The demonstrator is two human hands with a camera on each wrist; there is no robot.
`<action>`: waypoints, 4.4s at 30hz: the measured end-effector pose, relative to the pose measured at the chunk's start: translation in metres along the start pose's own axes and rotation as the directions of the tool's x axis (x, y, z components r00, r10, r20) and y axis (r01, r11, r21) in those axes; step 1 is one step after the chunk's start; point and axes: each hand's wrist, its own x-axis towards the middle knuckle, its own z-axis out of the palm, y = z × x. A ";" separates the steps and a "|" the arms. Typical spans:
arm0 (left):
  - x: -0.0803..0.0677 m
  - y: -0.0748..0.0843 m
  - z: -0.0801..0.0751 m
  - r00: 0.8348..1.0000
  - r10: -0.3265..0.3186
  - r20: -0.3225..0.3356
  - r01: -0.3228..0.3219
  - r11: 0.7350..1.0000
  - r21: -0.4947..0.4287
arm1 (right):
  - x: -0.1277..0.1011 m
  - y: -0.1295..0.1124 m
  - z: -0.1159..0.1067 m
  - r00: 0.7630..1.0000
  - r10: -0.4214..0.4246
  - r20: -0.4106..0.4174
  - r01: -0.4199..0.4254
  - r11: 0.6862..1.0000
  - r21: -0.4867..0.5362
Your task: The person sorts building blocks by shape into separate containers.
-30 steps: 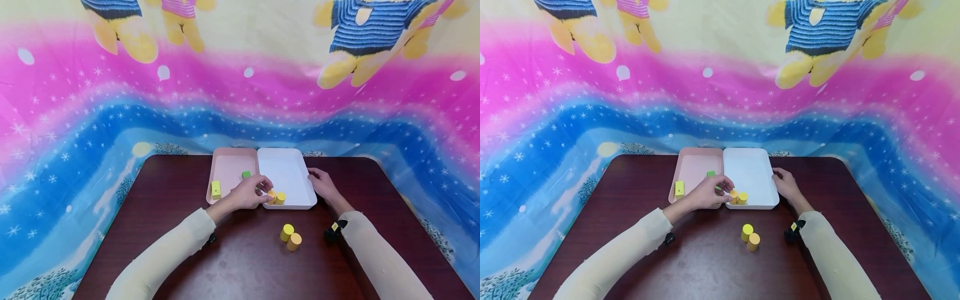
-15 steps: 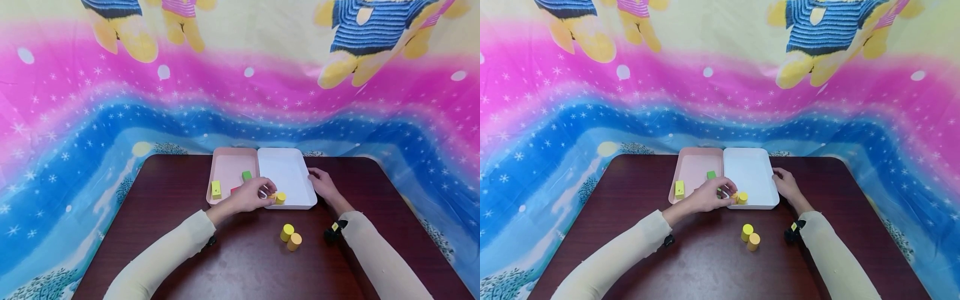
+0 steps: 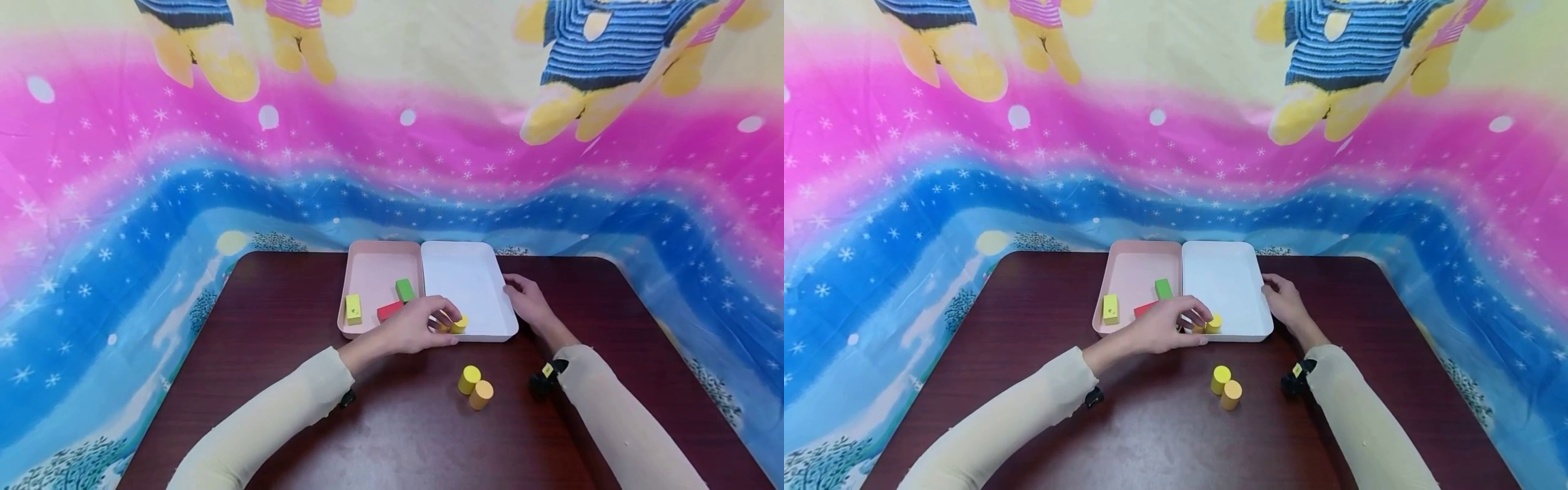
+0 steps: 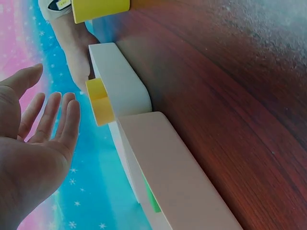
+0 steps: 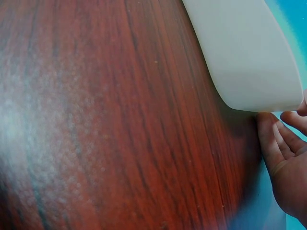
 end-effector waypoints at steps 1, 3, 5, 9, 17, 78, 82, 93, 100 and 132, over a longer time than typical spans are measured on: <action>0.000 0.000 0.000 1.000 -0.001 0.006 0.001 1.000 -0.001 | 0.000 0.000 0.000 1.000 -0.001 -0.002 0.001 1.000 0.000; -0.001 0.000 0.001 1.000 -0.004 0.019 0.004 1.000 -0.012 | 0.001 0.000 0.000 1.000 -0.002 -0.001 0.002 1.000 -0.002; -0.001 0.000 0.002 1.000 -0.005 0.030 0.006 1.000 -0.024 | 0.001 0.001 0.000 1.000 -0.003 0.002 0.003 1.000 -0.003; -0.003 0.002 0.003 0.999 -0.002 0.043 0.004 1.000 -0.030 | 0.000 0.001 0.000 1.000 0.001 0.007 -0.001 1.000 0.000; -0.006 0.004 0.009 0.997 0.026 0.073 -0.025 1.000 -0.004 | 0.000 0.001 0.000 1.000 0.003 0.004 -0.003 1.000 0.001; -0.010 -0.013 0.062 0.983 0.084 0.164 -0.119 0.968 0.220 | -0.001 0.000 0.000 1.000 -0.005 -0.002 0.005 1.000 0.006; -0.010 -0.015 0.065 0.983 0.080 0.167 -0.111 0.976 0.189 | -0.001 0.000 0.000 1.000 -0.008 -0.004 0.008 1.000 0.002; -0.010 -0.020 0.072 0.983 0.084 0.162 -0.106 0.985 0.135 | -0.001 0.000 0.001 1.000 0.002 -0.007 -0.002 1.000 0.005; -0.011 -0.021 0.074 0.982 0.091 0.164 -0.110 0.988 0.110 | -0.001 0.001 0.001 1.000 -0.001 -0.007 0.001 1.000 0.006; -0.017 -0.016 0.060 0.986 0.083 0.146 -0.104 0.984 0.144 | -0.003 0.000 0.001 1.000 0.003 0.007 -0.003 1.000 0.029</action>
